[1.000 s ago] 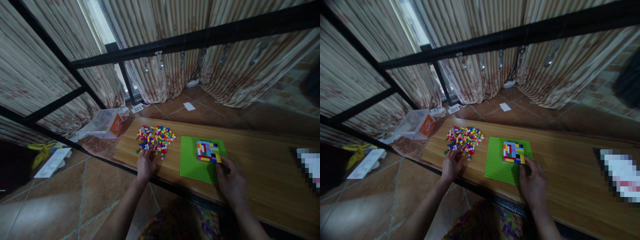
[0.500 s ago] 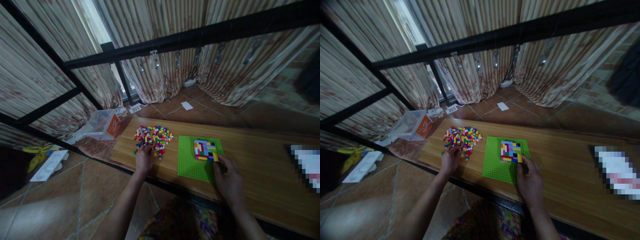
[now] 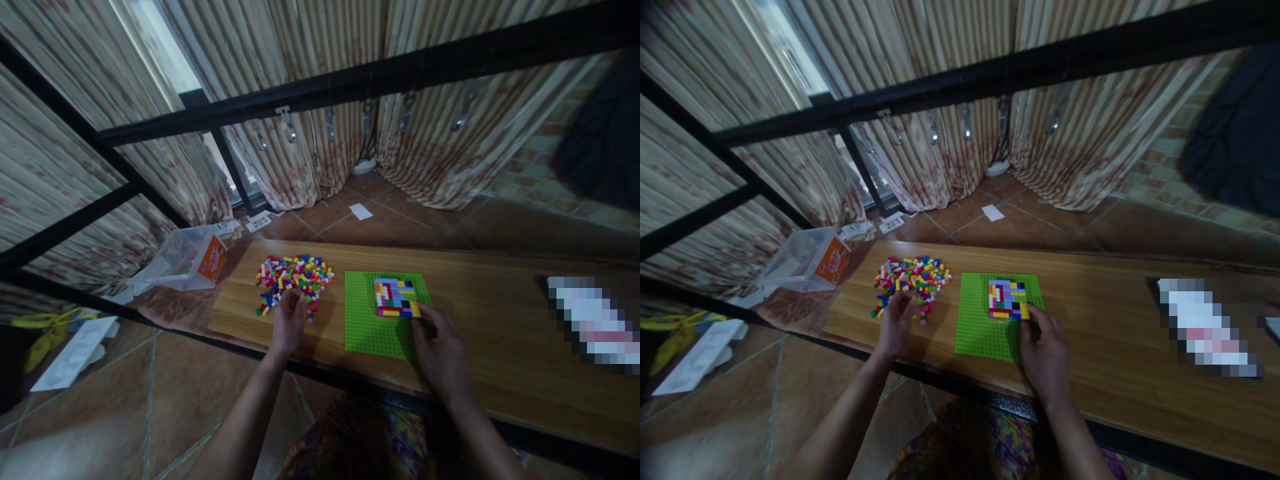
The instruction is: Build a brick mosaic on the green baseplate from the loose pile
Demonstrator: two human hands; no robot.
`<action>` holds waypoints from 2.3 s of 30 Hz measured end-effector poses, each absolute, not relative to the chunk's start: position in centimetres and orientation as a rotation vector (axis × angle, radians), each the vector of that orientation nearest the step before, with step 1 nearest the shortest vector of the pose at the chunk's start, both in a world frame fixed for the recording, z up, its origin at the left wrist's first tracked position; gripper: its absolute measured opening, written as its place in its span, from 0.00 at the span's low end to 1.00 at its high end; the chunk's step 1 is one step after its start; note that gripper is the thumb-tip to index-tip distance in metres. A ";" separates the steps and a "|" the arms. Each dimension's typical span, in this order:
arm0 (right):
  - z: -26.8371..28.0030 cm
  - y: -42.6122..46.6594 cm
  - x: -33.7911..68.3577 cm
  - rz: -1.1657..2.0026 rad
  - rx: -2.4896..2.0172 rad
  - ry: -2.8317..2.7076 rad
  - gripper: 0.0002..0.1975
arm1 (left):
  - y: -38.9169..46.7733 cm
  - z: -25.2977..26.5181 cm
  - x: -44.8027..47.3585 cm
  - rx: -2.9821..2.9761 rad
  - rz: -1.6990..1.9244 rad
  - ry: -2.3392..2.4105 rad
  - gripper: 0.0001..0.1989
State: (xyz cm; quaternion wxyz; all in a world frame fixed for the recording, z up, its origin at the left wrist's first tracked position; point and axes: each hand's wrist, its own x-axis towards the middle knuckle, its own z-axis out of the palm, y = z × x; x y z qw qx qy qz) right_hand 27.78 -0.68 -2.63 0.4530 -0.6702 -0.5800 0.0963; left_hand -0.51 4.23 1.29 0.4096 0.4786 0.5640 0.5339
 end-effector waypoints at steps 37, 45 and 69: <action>-2.4 -0.6 27.4 0.239 -1.624 -1.427 0.16 | 6.7 2.3 0.8 1.620 1.105 1.642 0.09; -1.7 -0.6 27.2 0.264 -1.614 -1.411 0.15 | 7.0 2.0 6.3 1.674 1.091 1.438 0.09; -1.7 -0.5 27.2 0.290 -1.613 -1.396 0.15 | 9.6 1.2 11.8 2.089 1.081 1.260 0.10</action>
